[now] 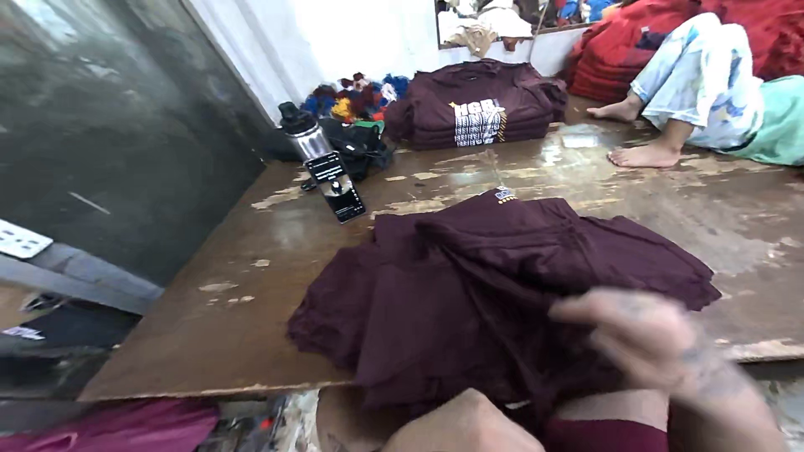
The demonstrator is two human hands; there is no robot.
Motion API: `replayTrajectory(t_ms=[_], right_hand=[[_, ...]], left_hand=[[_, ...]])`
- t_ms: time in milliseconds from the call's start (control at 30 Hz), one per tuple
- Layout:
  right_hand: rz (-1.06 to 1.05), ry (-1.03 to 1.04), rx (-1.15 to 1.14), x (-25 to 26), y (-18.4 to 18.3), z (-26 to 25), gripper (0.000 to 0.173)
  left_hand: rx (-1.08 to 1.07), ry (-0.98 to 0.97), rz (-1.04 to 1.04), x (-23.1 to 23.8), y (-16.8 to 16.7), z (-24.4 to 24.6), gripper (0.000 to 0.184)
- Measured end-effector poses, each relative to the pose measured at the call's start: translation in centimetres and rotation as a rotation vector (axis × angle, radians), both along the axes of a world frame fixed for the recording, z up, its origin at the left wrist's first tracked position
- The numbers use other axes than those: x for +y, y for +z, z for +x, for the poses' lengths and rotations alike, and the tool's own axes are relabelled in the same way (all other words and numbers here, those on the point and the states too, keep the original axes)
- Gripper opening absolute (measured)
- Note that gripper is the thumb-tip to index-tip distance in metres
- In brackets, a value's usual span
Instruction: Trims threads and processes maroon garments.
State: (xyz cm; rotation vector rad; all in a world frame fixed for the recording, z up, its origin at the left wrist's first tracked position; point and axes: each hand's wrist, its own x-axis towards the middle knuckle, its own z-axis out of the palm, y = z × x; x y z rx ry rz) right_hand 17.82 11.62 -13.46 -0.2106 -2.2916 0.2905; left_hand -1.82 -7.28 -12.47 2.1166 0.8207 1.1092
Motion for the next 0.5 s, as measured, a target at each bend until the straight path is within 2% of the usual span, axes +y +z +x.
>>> replayTrajectory(t_ms=[67,133,200,267,300,367,433,500], right_hand=[[0.066,-0.316,0.07,4.6,0.8,1.9,0.027],[0.095,-0.445,0.03,5.6,2.0,2.0,0.034],[0.171,-0.271,-0.066,1.2,1.8,0.0,0.041],[0.151,0.065,-0.246,-5.3,-1.7,-1.7,0.042],[0.096,0.242,-0.347,-7.8,-3.7,-1.6,0.036],[-0.014,0.489,-0.416,-9.0,-4.2,-0.4,0.034],[-0.14,0.514,-0.234,-8.0,-2.7,0.9,0.035],[-0.155,0.368,-0.052,-6.6,-2.1,1.0,0.028]], left_hand=[[0.013,0.219,-0.024,-0.7,-1.4,-0.4,0.04],[-0.074,0.477,-0.003,-0.1,-3.4,-1.0,0.036],[-0.327,0.628,-0.04,1.2,-4.2,-1.9,0.031],[-0.66,0.675,-0.125,1.9,-5.0,-2.0,0.021],[-0.744,0.661,-0.142,2.0,-5.2,-2.1,0.02],[-0.757,0.612,-0.13,2.1,-5.4,-2.3,0.021],[-0.714,0.593,-0.118,2.1,-5.6,-2.2,0.021],[-0.67,0.606,-0.125,2.2,-5.5,-2.1,0.021]])
